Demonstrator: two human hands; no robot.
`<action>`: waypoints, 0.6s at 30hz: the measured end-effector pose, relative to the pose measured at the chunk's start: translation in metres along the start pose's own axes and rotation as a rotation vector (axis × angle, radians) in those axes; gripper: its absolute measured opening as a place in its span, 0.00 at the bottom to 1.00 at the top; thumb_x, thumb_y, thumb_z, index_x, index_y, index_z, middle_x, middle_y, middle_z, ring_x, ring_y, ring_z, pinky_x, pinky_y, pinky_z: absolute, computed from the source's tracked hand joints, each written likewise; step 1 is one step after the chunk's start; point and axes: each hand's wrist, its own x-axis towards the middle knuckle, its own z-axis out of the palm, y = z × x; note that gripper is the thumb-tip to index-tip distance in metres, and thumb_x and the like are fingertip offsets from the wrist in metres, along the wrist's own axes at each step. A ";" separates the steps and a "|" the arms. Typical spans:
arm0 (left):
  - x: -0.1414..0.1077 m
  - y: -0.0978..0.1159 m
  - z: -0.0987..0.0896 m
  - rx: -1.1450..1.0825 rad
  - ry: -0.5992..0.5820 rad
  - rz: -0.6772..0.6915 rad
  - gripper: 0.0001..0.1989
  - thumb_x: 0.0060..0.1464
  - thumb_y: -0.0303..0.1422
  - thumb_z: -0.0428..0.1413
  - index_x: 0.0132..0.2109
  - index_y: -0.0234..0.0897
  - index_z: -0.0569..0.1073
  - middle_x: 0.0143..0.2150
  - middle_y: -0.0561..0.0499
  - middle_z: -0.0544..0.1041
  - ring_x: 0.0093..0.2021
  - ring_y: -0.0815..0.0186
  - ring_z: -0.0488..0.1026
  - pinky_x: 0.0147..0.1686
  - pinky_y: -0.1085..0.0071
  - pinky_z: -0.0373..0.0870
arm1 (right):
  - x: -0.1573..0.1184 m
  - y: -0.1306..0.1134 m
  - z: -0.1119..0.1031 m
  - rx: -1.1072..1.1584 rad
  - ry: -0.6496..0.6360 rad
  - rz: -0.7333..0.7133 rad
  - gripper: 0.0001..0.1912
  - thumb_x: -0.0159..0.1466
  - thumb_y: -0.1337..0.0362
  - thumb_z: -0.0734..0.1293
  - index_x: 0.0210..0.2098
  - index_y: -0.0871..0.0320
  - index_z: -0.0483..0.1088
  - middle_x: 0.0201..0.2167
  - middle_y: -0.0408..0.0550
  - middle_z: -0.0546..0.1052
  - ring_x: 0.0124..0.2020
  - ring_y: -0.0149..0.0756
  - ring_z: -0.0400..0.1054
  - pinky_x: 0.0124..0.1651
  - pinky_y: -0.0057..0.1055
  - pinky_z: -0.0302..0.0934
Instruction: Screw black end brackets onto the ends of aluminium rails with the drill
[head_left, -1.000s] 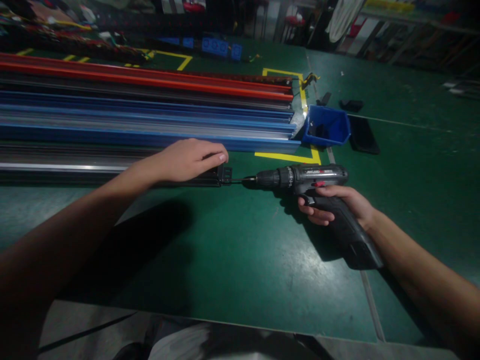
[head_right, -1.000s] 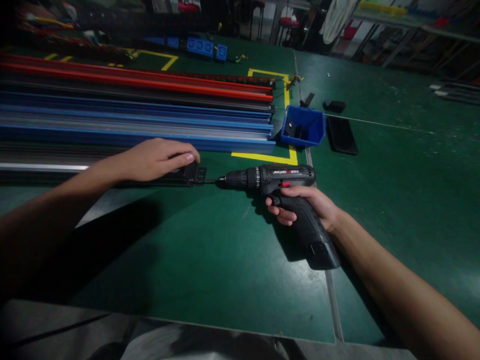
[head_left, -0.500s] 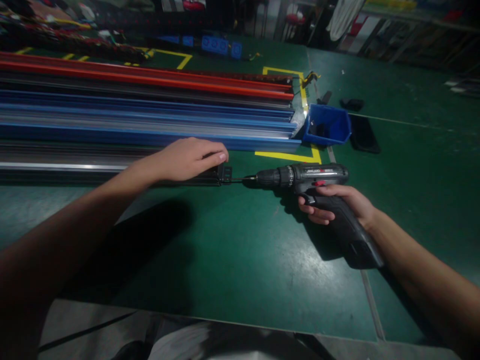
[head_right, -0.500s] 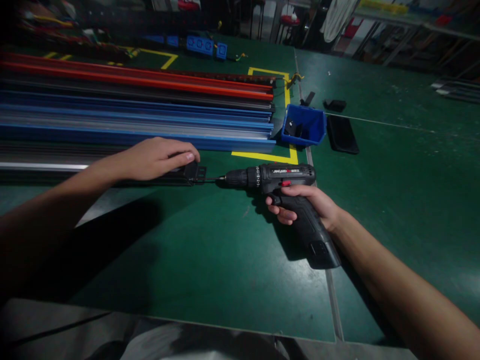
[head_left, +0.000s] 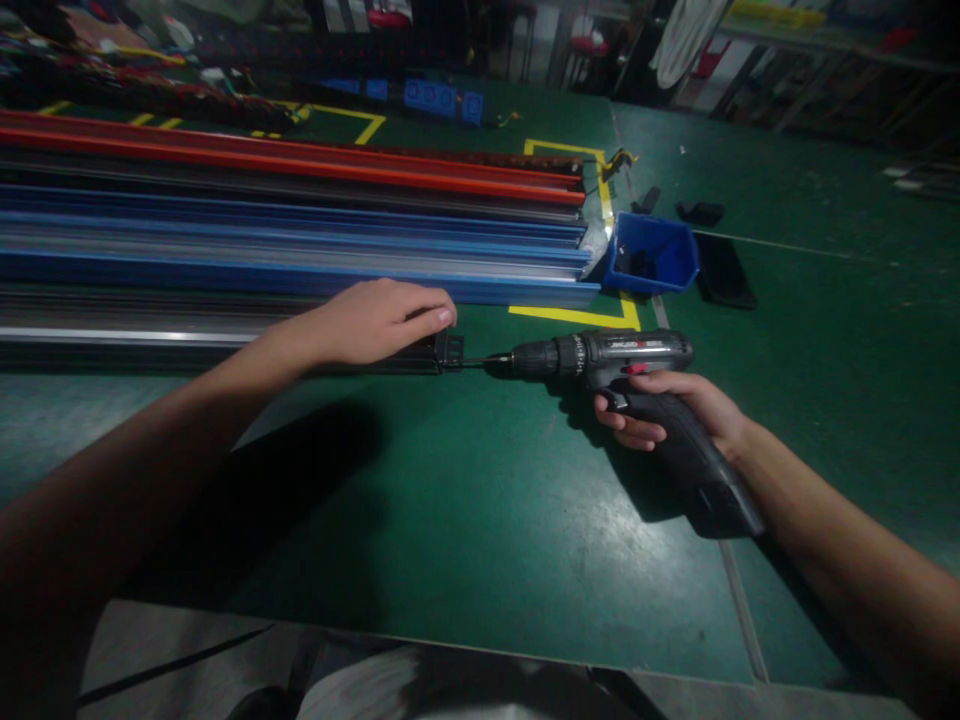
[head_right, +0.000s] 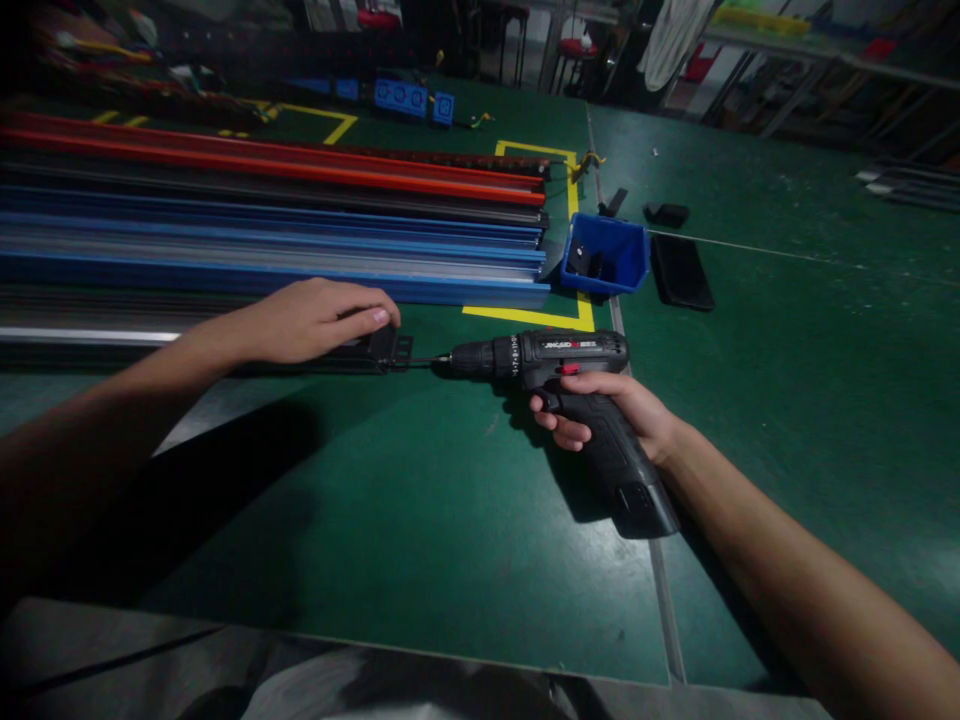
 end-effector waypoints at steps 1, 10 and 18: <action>0.000 0.000 0.000 0.001 0.000 0.002 0.26 0.70 0.51 0.41 0.52 0.44 0.78 0.48 0.52 0.82 0.45 0.61 0.77 0.44 0.67 0.66 | 0.000 0.000 0.000 0.001 0.000 0.001 0.17 0.69 0.63 0.70 0.48 0.76 0.77 0.36 0.57 0.80 0.23 0.25 0.70 0.33 0.25 0.72; 0.001 0.000 0.001 0.017 -0.004 0.008 0.26 0.70 0.51 0.40 0.50 0.43 0.78 0.47 0.52 0.82 0.44 0.61 0.77 0.44 0.67 0.66 | 0.001 0.000 0.000 -0.006 0.000 -0.009 0.18 0.69 0.63 0.70 0.48 0.76 0.77 0.36 0.57 0.80 0.23 0.25 0.70 0.32 0.25 0.72; 0.000 0.001 -0.001 0.012 -0.005 0.002 0.26 0.70 0.51 0.40 0.51 0.43 0.78 0.48 0.52 0.82 0.45 0.61 0.77 0.44 0.68 0.67 | 0.000 0.000 -0.001 -0.004 -0.001 -0.003 0.18 0.69 0.63 0.70 0.48 0.76 0.77 0.36 0.57 0.79 0.23 0.25 0.70 0.32 0.24 0.72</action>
